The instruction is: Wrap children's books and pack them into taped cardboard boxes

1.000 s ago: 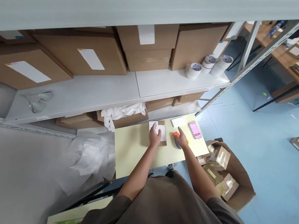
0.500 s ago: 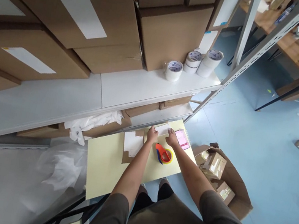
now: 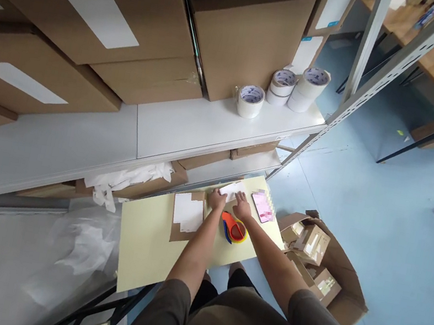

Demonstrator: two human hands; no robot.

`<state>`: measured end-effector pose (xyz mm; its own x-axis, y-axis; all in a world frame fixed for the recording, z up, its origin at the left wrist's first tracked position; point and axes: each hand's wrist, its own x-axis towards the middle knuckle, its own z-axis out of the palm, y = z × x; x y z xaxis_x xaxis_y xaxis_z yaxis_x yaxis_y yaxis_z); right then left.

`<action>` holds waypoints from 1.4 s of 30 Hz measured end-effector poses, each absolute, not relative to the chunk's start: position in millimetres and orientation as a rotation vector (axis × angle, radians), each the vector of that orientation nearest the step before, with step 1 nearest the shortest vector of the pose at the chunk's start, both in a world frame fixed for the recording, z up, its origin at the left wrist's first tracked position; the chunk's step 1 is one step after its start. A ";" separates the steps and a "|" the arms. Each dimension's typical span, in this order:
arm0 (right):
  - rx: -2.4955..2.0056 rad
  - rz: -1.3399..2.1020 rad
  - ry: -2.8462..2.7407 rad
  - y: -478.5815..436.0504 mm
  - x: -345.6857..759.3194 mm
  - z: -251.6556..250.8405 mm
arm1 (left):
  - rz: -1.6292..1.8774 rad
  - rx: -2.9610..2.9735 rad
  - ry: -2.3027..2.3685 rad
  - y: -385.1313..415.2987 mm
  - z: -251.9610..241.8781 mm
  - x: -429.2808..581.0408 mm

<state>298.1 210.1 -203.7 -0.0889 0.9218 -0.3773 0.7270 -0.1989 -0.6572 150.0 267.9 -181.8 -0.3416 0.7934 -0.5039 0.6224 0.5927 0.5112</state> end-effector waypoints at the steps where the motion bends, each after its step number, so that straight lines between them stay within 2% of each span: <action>1: -1.934 1.146 -1.744 210.5 301.2 -202.5 | 0.300 1.133 2.094 266.5 -180.2 150.4; 6: -1.854 1.142 -1.327 215.7 319.3 -180.9 | 0.528 1.207 1.930 254.6 -161.5 149.1; 10: -1.628 1.356 -0.980 221.8 330.6 -150.2 | 0.644 1.335 1.661 247.5 -131.9 140.9; 15: -1.391 1.491 -0.773 219.4 349.9 -113.5 | 0.469 1.693 1.373 265.8 -87.0 126.2; 25: -1.406 1.401 -0.700 204.1 390.1 -79.7 | 0.270 1.577 1.099 297.0 -28.2 131.2; 28: -1.577 1.314 -0.843 205.8 402.1 -69.5 | 0.239 1.612 1.099 296.5 -17.7 138.5; 31: -1.757 0.961 -1.171 209.7 408.6 -51.3 | 0.180 1.662 1.104 294.4 -9.0 144.6; 33: -1.741 0.860 -1.460 214.0 405.7 -38.1 | 0.173 1.701 1.097 292.3 -4.8 147.2; 37: -1.556 1.072 -1.928 225.3 386.3 -21.9 | 0.194 1.758 1.084 288.0 -0.9 147.8; 42: -1.511 1.180 -2.044 236.5 374.4 -20.1 | 0.196 1.766 1.092 283.2 -0.9 140.6</action>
